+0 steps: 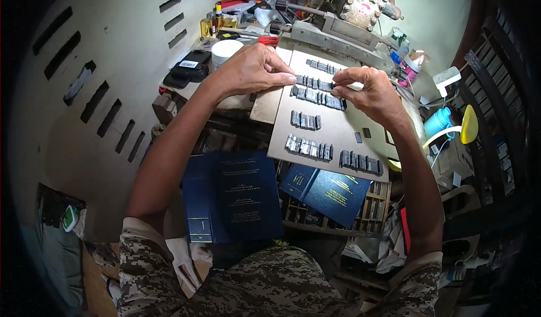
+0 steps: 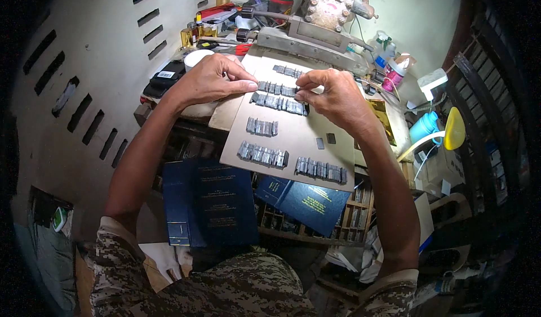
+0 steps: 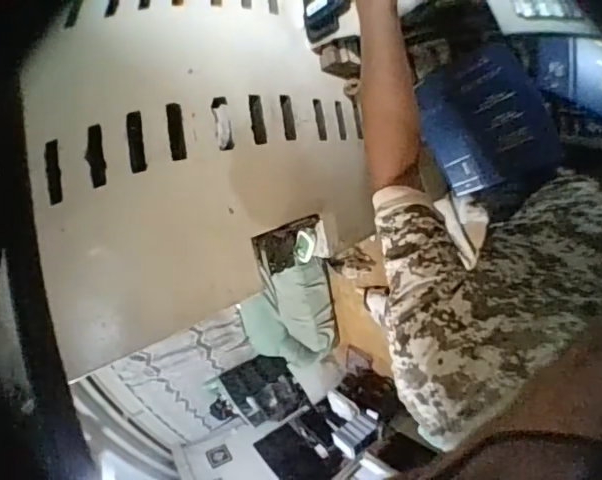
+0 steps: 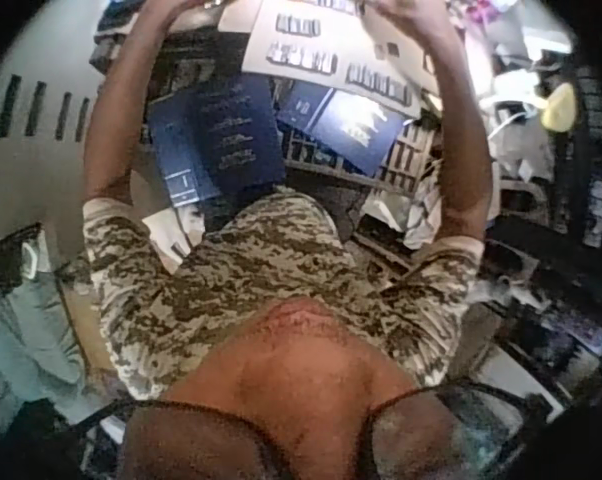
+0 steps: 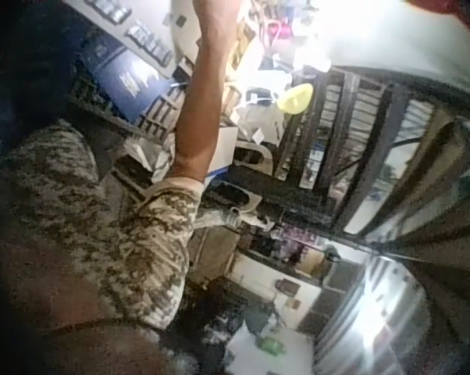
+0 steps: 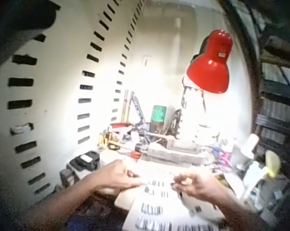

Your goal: The recorder is assembling book covers and arranging metal types for a manual press.

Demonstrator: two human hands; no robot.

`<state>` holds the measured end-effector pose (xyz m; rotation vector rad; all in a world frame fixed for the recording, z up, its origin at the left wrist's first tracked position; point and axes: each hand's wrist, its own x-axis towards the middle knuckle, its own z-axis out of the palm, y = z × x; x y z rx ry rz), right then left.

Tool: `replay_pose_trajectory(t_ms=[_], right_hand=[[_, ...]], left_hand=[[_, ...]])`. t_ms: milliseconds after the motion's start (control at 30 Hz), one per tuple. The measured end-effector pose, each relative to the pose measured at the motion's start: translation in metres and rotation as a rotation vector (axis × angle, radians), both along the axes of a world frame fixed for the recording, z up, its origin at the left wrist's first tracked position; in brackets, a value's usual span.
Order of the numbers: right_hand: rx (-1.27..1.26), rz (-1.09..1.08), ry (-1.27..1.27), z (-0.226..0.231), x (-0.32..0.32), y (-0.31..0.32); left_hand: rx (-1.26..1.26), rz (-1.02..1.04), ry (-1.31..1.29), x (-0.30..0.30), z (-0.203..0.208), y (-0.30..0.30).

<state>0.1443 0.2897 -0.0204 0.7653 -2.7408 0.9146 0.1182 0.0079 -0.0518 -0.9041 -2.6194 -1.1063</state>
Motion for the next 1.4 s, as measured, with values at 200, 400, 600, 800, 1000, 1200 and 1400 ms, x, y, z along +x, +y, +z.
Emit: replay_pose_trajectory(t_ms=[200,400,600,800,1000,1200,1400], right_hand=[[0.028,0.005,0.027,-0.001,-0.003,0.0],[0.077,-0.06,0.006,0.006,-0.008,-0.008],[0.118,-0.093,-0.014,0.006,-0.013,-0.009],[0.133,-0.099,0.019,0.011,-0.007,-0.006],[0.045,-0.106,0.17,0.013,0.005,0.025],[-0.026,-0.178,0.069,0.007,0.018,0.063],[-0.143,-0.196,0.052,-0.004,0.025,0.078]], left_hand=[[-0.026,0.01,0.057,-0.002,0.0,0.003],[0.001,0.016,0.108,-0.013,-0.007,0.006],[-0.037,0.041,0.118,-0.016,-0.005,0.009],[-0.027,0.022,0.094,-0.022,-0.008,0.007],[-0.007,-0.007,0.088,-0.025,-0.012,0.001],[-0.048,0.024,0.041,-0.022,-0.002,0.006],[-0.132,-0.039,-0.074,-0.028,0.006,0.011]])
